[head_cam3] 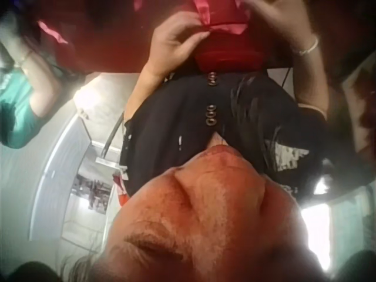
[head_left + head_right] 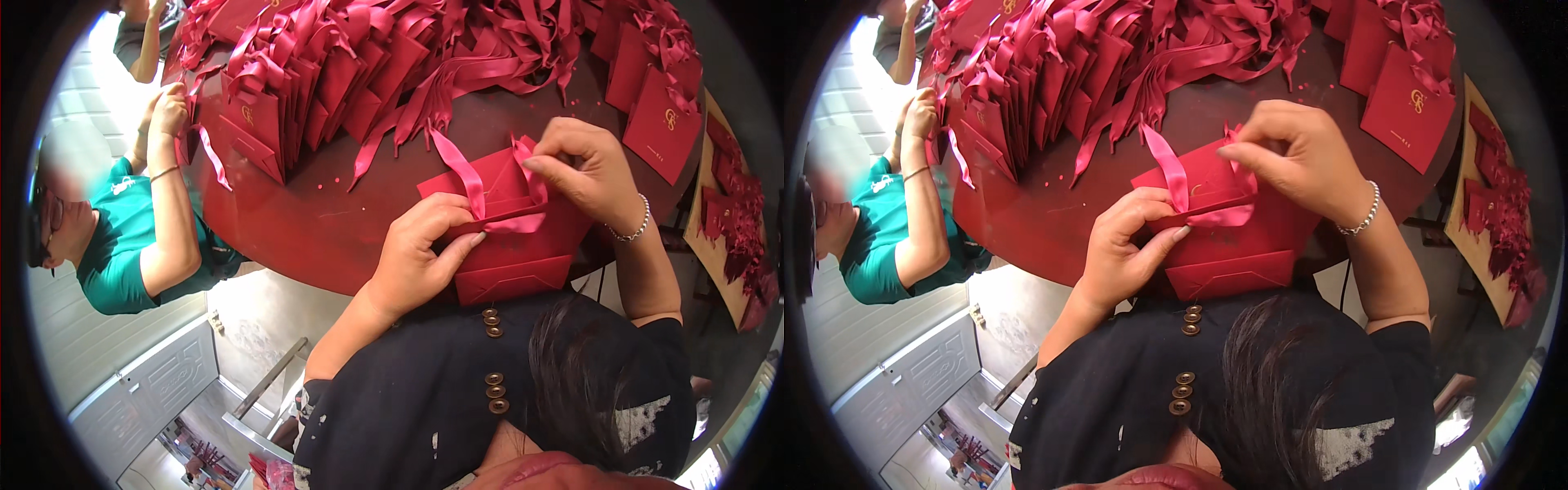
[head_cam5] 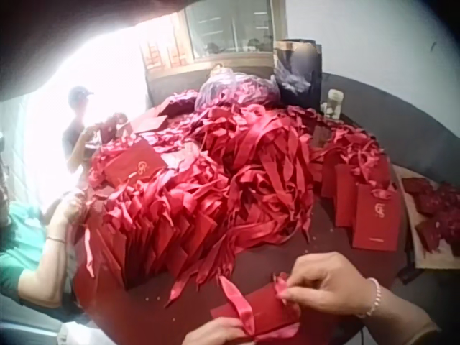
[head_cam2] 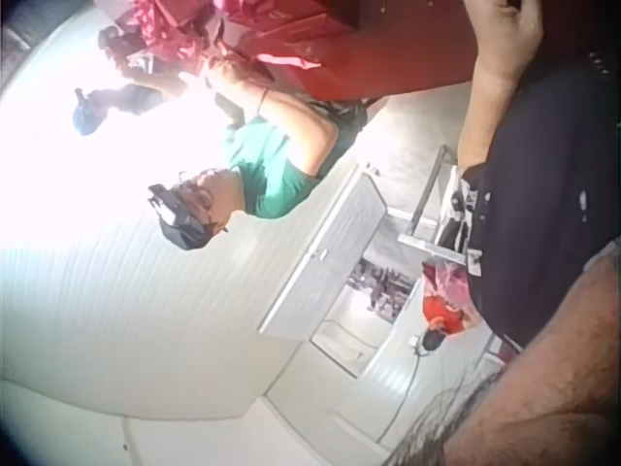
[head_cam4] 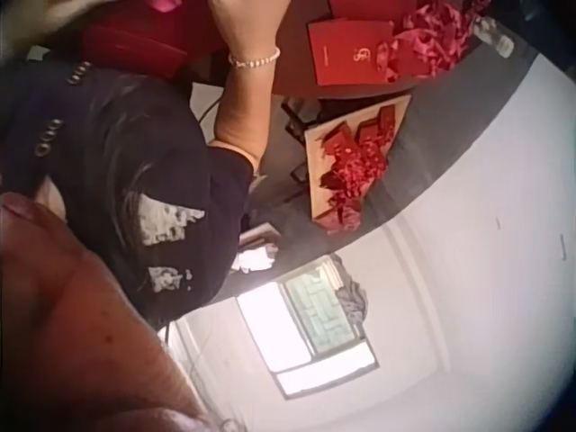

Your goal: The person assembles paper gift bags by folding the red pouches and threading ribbon handles through the slits by hand.

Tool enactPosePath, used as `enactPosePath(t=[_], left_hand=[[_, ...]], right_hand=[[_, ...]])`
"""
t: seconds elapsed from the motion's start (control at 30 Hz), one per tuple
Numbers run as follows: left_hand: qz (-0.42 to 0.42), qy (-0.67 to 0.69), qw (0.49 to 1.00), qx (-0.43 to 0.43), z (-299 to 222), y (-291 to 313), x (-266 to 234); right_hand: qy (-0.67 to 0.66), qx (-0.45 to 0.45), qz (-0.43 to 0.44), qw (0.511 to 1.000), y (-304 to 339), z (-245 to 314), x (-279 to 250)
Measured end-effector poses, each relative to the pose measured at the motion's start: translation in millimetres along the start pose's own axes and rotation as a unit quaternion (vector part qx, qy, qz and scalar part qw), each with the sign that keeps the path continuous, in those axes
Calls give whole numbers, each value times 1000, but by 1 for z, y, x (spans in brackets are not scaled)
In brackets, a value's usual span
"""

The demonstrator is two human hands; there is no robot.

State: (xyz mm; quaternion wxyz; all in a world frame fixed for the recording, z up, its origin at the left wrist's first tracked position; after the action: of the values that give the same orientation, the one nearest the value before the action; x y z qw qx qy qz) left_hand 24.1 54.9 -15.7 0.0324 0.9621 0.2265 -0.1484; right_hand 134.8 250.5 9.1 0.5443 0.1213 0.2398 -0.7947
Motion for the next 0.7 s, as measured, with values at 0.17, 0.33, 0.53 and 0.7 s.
enactPosePath(t=[0.17, 0.33, 0.53, 0.7], left_hand=[[41, -27, 999, -7, -20, -3, 9], [27, -2, 1000, 1, -8, -3, 5], [-10, 71, 996, -50, 11, 2, -5], [26, 49, 998, -34, 4, -1, 3]], right_hand=[[8, -41, 149, 988, -25, 7, 28], [-113, -29, 125, 985, -29, -10, 37], [-163, 169, -20, 972, -16, -39, -11], [-201, 130, 197, 951, 2, -23, 21]])
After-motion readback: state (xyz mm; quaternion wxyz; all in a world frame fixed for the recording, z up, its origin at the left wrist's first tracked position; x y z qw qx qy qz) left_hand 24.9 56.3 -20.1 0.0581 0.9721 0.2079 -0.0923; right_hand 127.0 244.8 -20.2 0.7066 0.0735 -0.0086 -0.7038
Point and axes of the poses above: each hand's wrist, its own y-axis away from the middle knuckle, its own x-axis out of the palm, z = x × y, the point moved 6 cm from there along -y, towards the middle knuckle, and after that the axes turned 12 degrees about -x, right-handed, at the moved point
